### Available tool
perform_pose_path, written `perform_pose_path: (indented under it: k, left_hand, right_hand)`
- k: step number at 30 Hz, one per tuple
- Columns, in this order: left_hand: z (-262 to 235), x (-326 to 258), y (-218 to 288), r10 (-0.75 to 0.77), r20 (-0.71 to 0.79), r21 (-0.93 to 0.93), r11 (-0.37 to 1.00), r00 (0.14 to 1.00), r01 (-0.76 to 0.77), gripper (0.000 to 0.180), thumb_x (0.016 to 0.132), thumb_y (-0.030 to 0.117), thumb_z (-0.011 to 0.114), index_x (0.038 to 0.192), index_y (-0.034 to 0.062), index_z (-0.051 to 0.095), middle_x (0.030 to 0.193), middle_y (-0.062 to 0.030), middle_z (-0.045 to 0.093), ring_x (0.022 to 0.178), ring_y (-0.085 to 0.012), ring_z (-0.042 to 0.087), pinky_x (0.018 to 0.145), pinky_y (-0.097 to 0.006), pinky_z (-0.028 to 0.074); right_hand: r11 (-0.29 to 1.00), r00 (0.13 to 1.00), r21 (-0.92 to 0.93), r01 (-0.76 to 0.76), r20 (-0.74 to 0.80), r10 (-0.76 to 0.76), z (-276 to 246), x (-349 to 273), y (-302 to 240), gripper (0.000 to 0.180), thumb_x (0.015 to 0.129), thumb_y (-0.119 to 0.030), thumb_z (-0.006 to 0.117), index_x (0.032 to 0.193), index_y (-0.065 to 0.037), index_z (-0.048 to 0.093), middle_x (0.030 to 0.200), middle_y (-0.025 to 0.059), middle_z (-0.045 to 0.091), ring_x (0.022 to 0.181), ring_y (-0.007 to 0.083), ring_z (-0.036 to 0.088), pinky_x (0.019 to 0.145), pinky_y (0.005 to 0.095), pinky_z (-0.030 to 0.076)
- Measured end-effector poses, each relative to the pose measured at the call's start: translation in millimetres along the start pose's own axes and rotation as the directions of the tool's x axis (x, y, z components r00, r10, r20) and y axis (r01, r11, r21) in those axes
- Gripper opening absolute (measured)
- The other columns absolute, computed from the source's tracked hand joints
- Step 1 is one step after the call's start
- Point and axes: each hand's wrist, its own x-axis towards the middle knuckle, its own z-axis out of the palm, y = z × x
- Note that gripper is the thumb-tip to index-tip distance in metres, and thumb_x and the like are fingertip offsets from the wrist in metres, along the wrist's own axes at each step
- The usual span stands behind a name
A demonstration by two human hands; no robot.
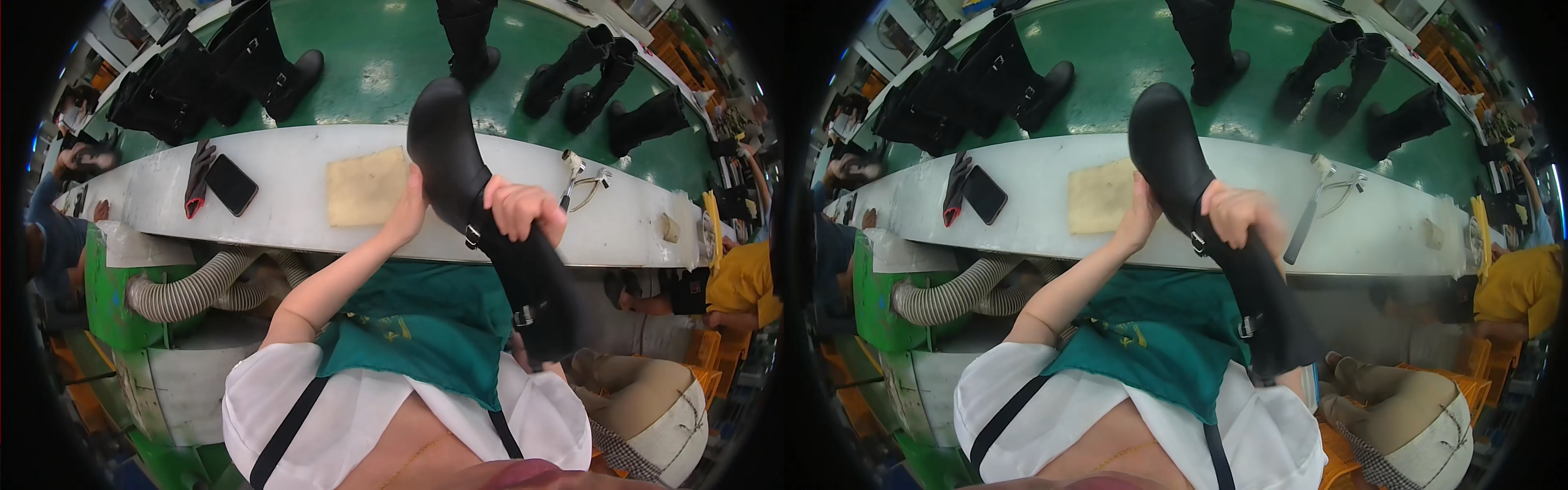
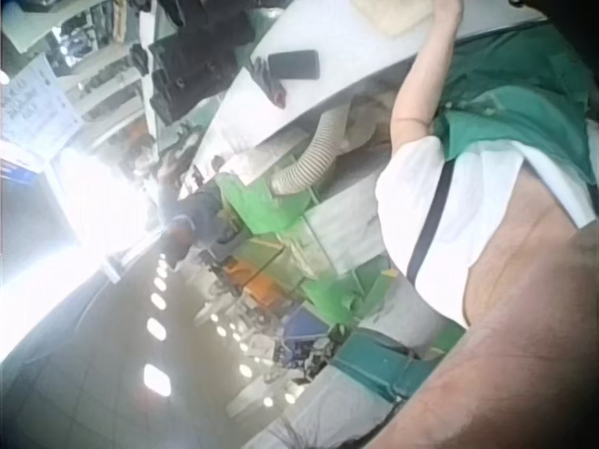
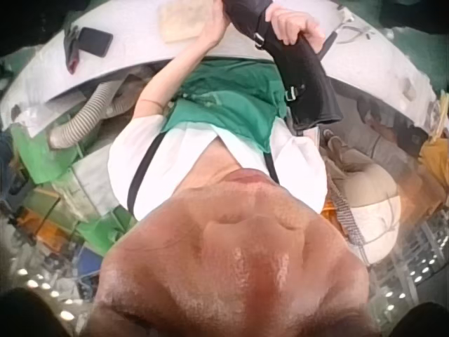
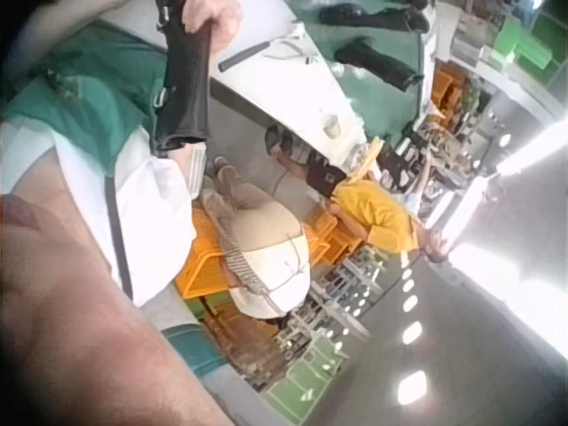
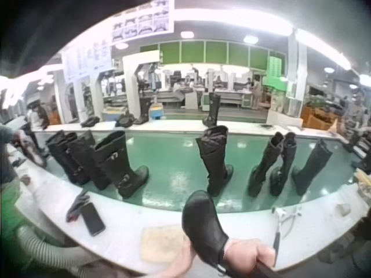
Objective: The person wipes the exterior of black boots with a sponge on a factory workbench. They handle multiple boots one at a time, turning them over to clean different sides, and place them back on the bench after wiping.
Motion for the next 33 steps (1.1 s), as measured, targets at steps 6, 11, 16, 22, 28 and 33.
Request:
perform_pose_path:
  k: [6,11,16,22,28,33]
  left_hand:
    - [19.9,-18.7,42.4,-0.247,0.158,-0.183,0.944,0.956,0.274,0.071,0.097,0.055,0.028,0.14,-0.0013,0.028,0.139,-0.0146,0.04,0.127,-0.024,0.042,0.107,-0.035,0.034]
    - [28.2,-11.3,53.7,-0.41,0.292,-0.67,0.558,0.864,0.49,0.065,0.092,0.054,0.044,0.133,0.005,0.04,0.128,-0.0153,0.049,0.114,-0.0267,0.053,0.1,-0.044,0.043]
    - [22.3,6.2,69.4,-0.357,0.424,-0.874,0.08,0.832,0.479,0.063,0.087,0.056,0.05,0.124,0.0055,0.048,0.112,-0.0143,0.056,0.102,-0.028,0.058,0.092,-0.048,0.048]
    - [15.6,9.6,77.2,-0.292,0.457,-0.86,0.094,0.84,0.501,0.056,0.093,0.053,0.041,0.124,0.007,0.047,0.115,-0.013,0.054,0.103,-0.0265,0.057,0.091,-0.043,0.051]
    - [24.9,0.3,89.1,-0.434,0.255,-0.758,0.465,0.864,0.457,0.051,0.096,0.053,0.03,0.135,0.02,0.038,0.132,-0.003,0.044,0.121,-0.0201,0.047,0.098,-0.045,0.046]
    - [24.4,-16.4,102.4,-0.448,0.109,-0.463,0.767,0.887,0.444,0.062,0.097,0.055,0.023,0.144,0.0142,0.022,0.144,-0.0093,0.032,0.132,-0.0229,0.035,0.108,-0.045,0.034]
  right_hand:
    - [0.816,0.977,0.539,-0.212,0.114,0.178,-71.4,29.4,15.2,0.046,0.097,-0.03,0.023,0.061,-0.013,0.046,0.053,0.0021,0.051,0.06,0.0167,0.048,0.086,0.0349,0.037]
    - [0.885,0.752,0.271,-0.378,-0.468,0.464,-22.4,73.0,0.3,0.056,0.099,-0.044,0.023,0.129,-0.001,0.042,0.114,0.0155,0.059,0.109,0.0276,0.055,0.099,0.0375,0.038]
    - [0.843,0.761,0.076,-0.532,-0.394,0.515,-19.6,54.7,22.2,0.061,0.099,-0.049,0.023,0.145,-0.009,0.024,0.144,0.0195,0.032,0.137,0.0265,0.027,0.112,0.0393,0.018]
    - [0.834,0.814,-0.17,-0.524,-0.389,0.432,6.7,31.0,21.9,0.066,0.095,-0.044,0.04,0.145,-0.006,0.021,0.145,0.0191,0.03,0.136,0.0288,0.026,0.112,0.0382,0.018]
    - [0.784,0.897,-0.453,-0.424,-0.332,0.293,31.4,31.8,14.8,0.087,0.083,-0.029,0.066,0.146,-0.002,0.013,0.147,0.0216,0.021,0.135,0.0313,0.027,0.11,0.0402,0.023]
    - [0.724,0.917,-0.572,-0.386,-0.324,0.233,33.6,23.0,31.9,0.096,0.079,-0.035,0.068,0.147,-0.003,0.008,0.149,0.026,0.011,0.139,0.0375,0.015,0.111,0.0459,0.017]
